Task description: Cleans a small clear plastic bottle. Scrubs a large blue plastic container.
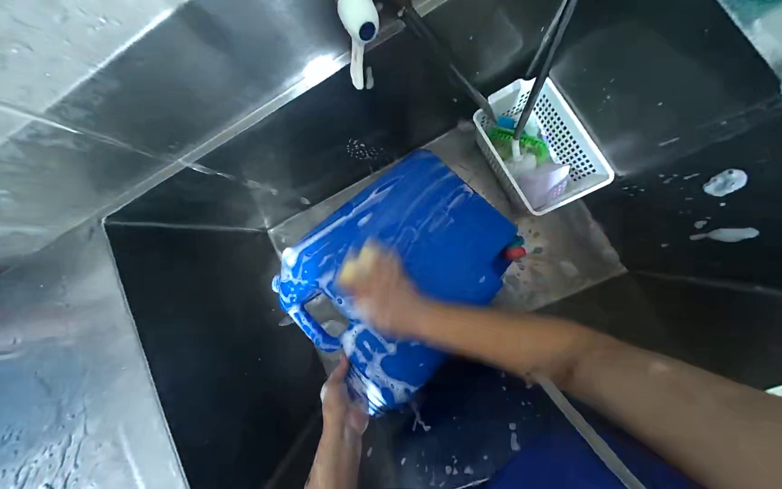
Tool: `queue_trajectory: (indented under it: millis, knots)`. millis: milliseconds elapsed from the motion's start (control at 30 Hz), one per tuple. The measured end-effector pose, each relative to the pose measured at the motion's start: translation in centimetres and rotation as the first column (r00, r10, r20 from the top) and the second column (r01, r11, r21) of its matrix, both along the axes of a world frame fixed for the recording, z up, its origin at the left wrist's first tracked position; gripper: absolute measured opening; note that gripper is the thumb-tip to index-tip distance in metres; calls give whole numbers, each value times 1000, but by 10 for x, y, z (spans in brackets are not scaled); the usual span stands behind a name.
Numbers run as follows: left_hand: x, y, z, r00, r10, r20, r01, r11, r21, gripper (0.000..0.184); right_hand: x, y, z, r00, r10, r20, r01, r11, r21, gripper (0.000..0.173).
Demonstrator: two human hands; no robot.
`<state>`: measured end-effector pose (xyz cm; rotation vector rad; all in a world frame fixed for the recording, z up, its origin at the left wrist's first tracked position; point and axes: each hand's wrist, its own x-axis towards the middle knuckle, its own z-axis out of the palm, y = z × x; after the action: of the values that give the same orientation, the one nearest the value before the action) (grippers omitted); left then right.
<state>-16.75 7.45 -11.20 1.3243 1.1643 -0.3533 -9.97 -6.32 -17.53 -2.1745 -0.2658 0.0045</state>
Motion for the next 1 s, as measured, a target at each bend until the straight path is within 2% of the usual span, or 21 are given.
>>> queue_trajectory:
  millis: [67, 100, 167, 233, 300, 333, 367, 400, 467, 533, 567, 600, 667, 733, 767, 800, 867, 900, 933, 967, 1000]
  knots:
    - [10, 3, 1, 997, -20, 75, 17, 999, 44, 36, -55, 24, 18, 955, 203, 216, -247, 948, 201, 20]
    - [13, 6, 5, 996, -31, 89, 26, 998, 52, 37, -63, 11, 10, 943, 207, 261, -272, 932, 241, 19]
    - [16, 7, 3, 995, 3, 101, -10, 998, 67, 34, -30, -60, -26, 989, 125, 82, -135, 983, 121, 28]
    - [19, 4, -4, 993, 20, 119, -29, 996, 79, 33, 26, -143, -76, 972, -130, -197, 106, 986, -127, 39]
    - [22, -1, -9, 990, 20, 142, -32, 996, 80, 32, 65, -175, -76, 749, -436, -499, 335, 899, -282, 47]
    - [26, 0, -12, 987, 29, 155, -41, 996, 77, 32, 65, -156, -67, 739, -505, -446, 394, 861, -321, 49]
    - [29, 2, -16, 985, 39, 170, -51, 997, 65, 31, 52, -116, -53, 813, -495, -308, 413, 862, -295, 49]
    - [29, 3, -18, 983, 42, 179, -54, 997, 62, 30, 24, -69, -40, 904, -403, -141, 368, 903, -223, 46]
    - [19, 3, -12, 982, -2, 187, -11, 997, 73, 27, -46, -3, -18, 984, -78, 161, 80, 997, -8, 32]
    - [6, 8, 1, 951, -213, 223, 191, 975, 113, 24, -58, -18, -14, 920, 168, 355, -224, 967, 124, 21]
    - [-4, 14, 3, 902, -366, 228, 340, 929, 149, 33, -48, -48, -23, 931, 174, 319, -219, 970, 108, 21]
    - [-10, 20, 2, 847, -487, 215, 453, 871, 187, 45, -34, -86, -41, 969, 109, 221, -126, 990, 68, 25]
    - [-15, 23, -6, 791, -578, 203, 527, 811, 254, 55, 2, -156, -89, 989, -147, -22, 144, 985, -95, 41]
    - [-13, 3, -3, 797, -558, 232, 502, 825, 261, 46, 46, -190, -96, 844, -402, -356, 329, 911, -250, 48]
    - [-12, -12, 5, 800, -543, 256, 488, 836, 249, 43, 56, -185, -85, 792, -457, -405, 362, 885, -292, 49]
    - [-11, -31, 17, 802, -524, 287, 475, 850, 228, 37, 54, -166, -61, 834, -438, -336, 355, 892, -280, 48]
    - [-16, -64, 53, 808, -458, 372, 447, 886, 119, 32, 15, -109, 15, 982, -186, -36, 180, 975, -129, 39]
    - [-18, -74, 74, 829, -382, 409, 404, 914, 34, 31, -15, -85, 62, 994, -23, 111, 29, 998, -56, 31]
    - [-18, -78, 93, 859, -284, 426, 336, 940, -52, 36, -43, -71, 102, 954, 107, 279, -107, 994, -16, 22]
    - [-14, -75, 108, 888, -202, 413, 284, 948, -145, 43, -68, -67, 128, 900, 193, 392, -212, 977, 5, 23]
    - [-7, -65, 115, 909, -134, 396, 251, 932, -260, 46, -82, -73, 132, 865, 220, 450, -255, 967, 18, 25]
